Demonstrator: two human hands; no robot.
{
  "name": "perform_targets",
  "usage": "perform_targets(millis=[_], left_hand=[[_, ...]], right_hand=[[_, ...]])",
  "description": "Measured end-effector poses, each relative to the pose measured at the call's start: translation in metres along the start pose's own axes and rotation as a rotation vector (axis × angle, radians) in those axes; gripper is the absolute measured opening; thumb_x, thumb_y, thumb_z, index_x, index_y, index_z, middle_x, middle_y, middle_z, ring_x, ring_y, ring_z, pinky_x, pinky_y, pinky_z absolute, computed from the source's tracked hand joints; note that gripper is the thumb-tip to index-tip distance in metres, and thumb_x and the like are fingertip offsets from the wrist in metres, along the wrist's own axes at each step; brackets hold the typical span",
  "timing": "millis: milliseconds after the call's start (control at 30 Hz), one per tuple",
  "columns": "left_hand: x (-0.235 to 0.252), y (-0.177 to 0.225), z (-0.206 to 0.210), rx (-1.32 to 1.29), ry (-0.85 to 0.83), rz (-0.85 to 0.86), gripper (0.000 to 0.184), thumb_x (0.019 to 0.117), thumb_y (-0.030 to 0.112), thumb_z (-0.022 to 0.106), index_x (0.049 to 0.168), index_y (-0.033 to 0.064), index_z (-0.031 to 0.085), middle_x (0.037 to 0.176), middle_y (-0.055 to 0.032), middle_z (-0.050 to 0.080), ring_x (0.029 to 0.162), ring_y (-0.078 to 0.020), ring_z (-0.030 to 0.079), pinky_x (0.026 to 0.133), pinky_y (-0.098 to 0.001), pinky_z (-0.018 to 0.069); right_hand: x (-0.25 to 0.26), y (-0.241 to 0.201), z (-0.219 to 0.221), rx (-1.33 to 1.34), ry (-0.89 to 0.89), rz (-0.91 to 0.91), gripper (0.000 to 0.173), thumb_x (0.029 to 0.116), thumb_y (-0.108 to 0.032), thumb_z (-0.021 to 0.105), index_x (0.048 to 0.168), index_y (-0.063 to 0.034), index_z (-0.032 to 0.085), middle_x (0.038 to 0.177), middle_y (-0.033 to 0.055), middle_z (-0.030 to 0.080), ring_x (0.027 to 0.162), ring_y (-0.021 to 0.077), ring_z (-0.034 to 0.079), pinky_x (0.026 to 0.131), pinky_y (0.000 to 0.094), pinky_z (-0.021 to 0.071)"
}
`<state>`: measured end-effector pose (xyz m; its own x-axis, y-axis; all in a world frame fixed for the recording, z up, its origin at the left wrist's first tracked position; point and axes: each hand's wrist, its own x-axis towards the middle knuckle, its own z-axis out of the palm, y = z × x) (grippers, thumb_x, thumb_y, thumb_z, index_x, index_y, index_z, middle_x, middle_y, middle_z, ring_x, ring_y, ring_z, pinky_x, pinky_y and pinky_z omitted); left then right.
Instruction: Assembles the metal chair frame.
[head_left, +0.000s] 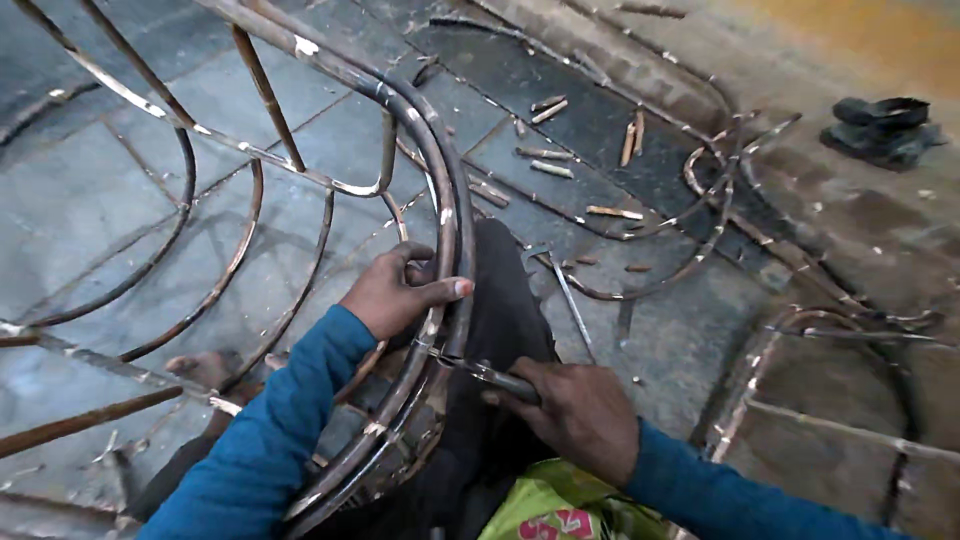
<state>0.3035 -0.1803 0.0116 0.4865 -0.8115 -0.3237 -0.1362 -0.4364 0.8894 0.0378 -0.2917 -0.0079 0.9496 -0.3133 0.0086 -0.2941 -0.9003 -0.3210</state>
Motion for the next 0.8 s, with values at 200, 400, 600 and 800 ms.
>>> perform_targets(millis=[200,400,600,800], left_hand=[[-0.087,0.031,0.052,0.105,0.774,0.459,0.020,0.0976,0.026,0.072,0.092,0.0093,0.065,0.071,0.0024,0.060,0.055,-0.0082,0.055,0.048,-0.0265,0.0491],[-0.142,-0.004,0.222,-0.957,0.504,-0.303,0.067,0.0969,0.048,0.065,0.138,-0.0030,0.053,0.119,-0.0155,0.068,0.104,-0.0240,0.070,0.089,-0.0443,0.0617],[-0.068,0.021,0.246,-1.236,0.656,-0.386,0.063,0.0885,0.069,0.065,0.122,0.0159,0.066,0.096,-0.0079,0.071,0.086,-0.0212,0.070,0.074,-0.0435,0.0612],[-0.066,0.007,0.262,-1.220,0.700,-0.412,0.068,0.0806,0.068,0.076,0.124,0.0166,0.067,0.110,-0.0100,0.071,0.100,-0.0265,0.071,0.087,-0.0509,0.0607]], right_hand=[[0.005,-0.003,-0.017,0.033,-0.286,0.042,0.065,0.0939,-0.079,0.039,0.086,-0.0194,0.065,0.056,0.0001,0.056,0.053,0.0217,0.063,0.047,0.0462,0.0511],[0.017,0.001,-0.027,-0.047,-0.339,0.002,0.051,0.0948,-0.068,0.054,0.084,-0.0184,0.064,0.060,0.0003,0.058,0.055,0.0220,0.064,0.048,0.0449,0.0505],[0.017,0.001,-0.006,-0.020,-0.181,0.020,0.035,0.1033,-0.031,0.053,0.082,-0.0089,0.069,0.063,0.0089,0.064,0.060,0.0305,0.069,0.051,0.0490,0.0530],[0.055,0.040,-0.002,0.340,-0.660,-0.099,0.036,0.1006,-0.042,0.062,0.090,-0.0101,0.074,0.077,0.0051,0.069,0.074,0.0194,0.069,0.070,0.0448,0.0577]])
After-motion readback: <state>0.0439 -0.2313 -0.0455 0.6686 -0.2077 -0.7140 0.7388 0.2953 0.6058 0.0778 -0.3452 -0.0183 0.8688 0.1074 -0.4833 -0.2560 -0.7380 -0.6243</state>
